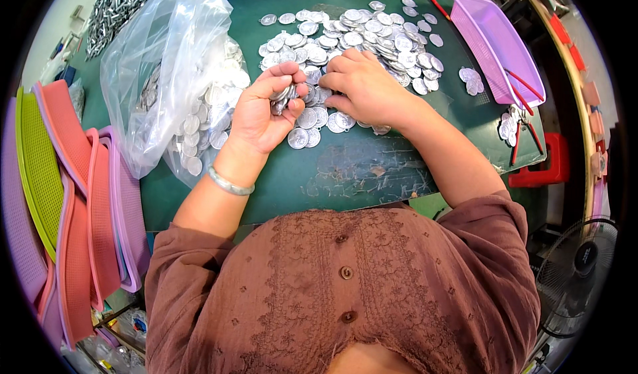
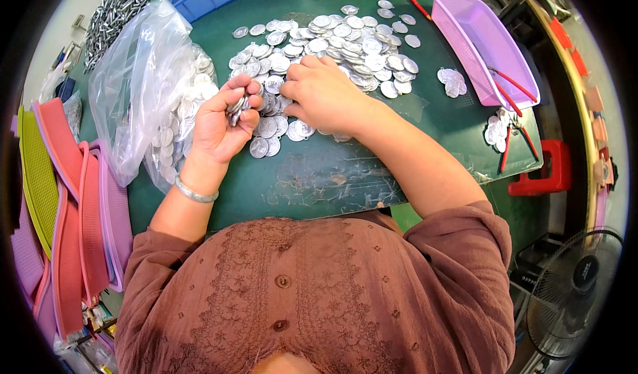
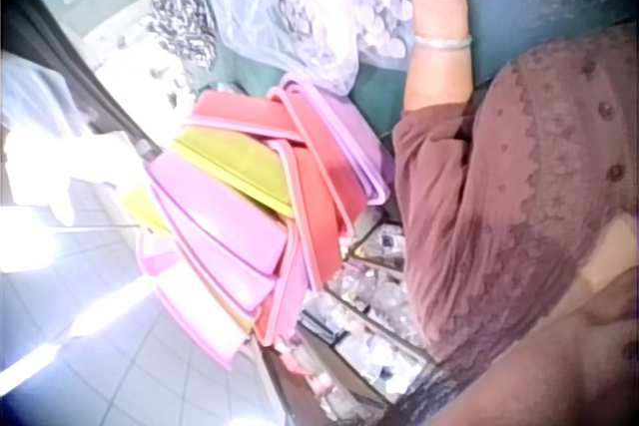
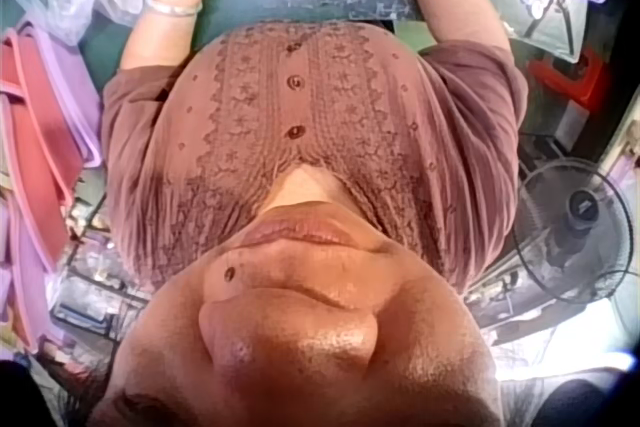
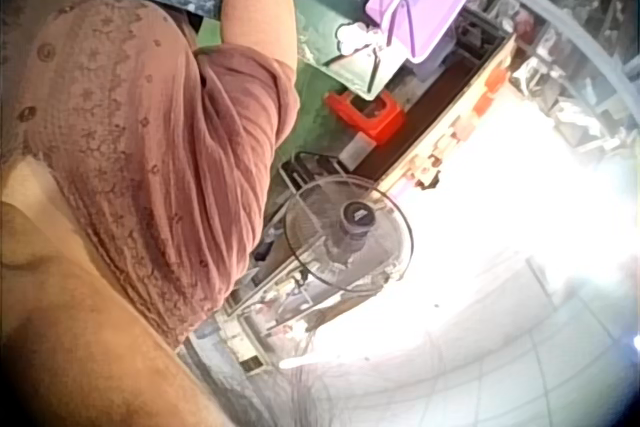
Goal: The person sits at a green workbench and assembles small, round silver metal pieces by hand. They pick up individual components from a large pile, fit them together, and occasionally use a pair of red pliers to adjust or secure the parts. The assembled items are placed back onto the table or into a plastic bag.
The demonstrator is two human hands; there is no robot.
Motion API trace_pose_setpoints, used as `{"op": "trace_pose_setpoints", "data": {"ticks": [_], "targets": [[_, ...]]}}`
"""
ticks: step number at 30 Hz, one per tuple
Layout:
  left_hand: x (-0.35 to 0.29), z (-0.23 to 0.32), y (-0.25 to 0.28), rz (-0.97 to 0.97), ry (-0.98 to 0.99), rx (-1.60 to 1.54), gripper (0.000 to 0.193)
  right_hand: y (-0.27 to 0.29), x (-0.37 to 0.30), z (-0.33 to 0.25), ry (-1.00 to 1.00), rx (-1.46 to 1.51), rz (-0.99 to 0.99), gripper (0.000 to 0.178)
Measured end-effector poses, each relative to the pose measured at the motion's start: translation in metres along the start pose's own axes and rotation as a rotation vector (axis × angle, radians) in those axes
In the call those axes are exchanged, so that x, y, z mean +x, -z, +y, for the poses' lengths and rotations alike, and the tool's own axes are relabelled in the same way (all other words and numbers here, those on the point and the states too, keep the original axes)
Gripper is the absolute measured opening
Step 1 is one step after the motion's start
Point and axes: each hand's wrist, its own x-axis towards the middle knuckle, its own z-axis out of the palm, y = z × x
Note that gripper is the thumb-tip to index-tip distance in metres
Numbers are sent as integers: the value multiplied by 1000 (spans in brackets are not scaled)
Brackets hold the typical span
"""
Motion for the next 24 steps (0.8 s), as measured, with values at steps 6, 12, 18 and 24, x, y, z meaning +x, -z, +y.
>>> {"op": "trace_pose_setpoints", "data": {"ticks": [6,12,18,24], "targets": [[0,-1,-2,28,-54,243,15,-3,0,18,17,208,187,10],[-7,-13,-14,45,-86,513,14,11,-2,8,-280,750,129,14],[-7,-17,-12,26,-104,568,13,12,-3,3,-336,1031,78,19],[-6,-17,-10,1,-128,568,11,10,-5,3,-316,1101,67,18]]}}
